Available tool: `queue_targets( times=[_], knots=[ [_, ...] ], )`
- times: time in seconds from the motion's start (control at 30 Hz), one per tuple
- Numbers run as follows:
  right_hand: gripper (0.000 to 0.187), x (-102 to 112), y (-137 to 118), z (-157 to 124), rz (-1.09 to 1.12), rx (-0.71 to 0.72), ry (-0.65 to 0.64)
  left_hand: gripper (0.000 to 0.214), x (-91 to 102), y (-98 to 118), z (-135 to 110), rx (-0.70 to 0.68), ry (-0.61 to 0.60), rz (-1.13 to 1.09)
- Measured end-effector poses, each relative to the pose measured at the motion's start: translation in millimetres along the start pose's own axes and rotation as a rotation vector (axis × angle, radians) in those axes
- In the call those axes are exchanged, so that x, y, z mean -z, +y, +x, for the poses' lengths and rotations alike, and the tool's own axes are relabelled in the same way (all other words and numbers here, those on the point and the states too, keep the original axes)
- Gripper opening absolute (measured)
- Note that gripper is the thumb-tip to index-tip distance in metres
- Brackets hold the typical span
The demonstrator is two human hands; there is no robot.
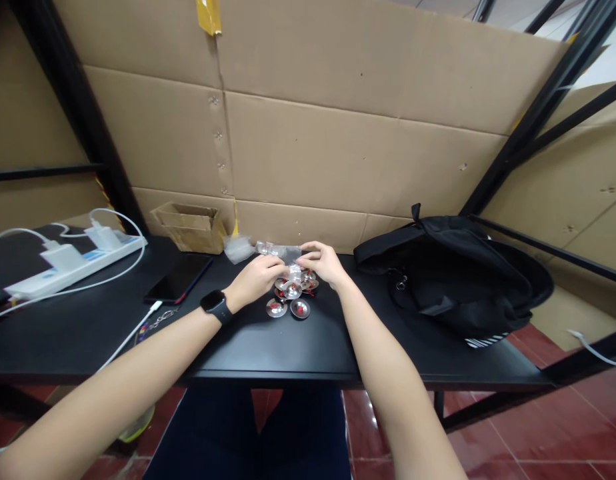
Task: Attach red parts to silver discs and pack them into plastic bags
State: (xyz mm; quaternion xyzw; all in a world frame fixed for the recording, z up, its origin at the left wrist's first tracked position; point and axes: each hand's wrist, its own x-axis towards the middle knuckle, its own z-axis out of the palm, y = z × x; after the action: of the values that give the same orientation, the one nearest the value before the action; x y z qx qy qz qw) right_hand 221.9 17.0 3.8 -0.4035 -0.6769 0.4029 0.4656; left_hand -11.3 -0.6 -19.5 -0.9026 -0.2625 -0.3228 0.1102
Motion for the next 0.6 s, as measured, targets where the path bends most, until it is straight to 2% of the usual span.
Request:
queue_targets(
  times=[0.17, 0.37, 0.6],
  knots=[
    [0.047, 7, 5, 2, -0.060, -0.020, 0.090, 0.032, -2.2, -6, -3, 0.078, -0.058, 0.076],
    [0.033, 13, 7, 3, -0.087, -0.034, 0.112, 0.032, 0.4, -31, -16, 0.479, -0.032, 0.297],
    [0.029, 12, 8, 3, -0.123, -0.069, 0.046, 0.040, -0.2, -65, -29, 0.756, -0.211, 0.376]
  ],
)
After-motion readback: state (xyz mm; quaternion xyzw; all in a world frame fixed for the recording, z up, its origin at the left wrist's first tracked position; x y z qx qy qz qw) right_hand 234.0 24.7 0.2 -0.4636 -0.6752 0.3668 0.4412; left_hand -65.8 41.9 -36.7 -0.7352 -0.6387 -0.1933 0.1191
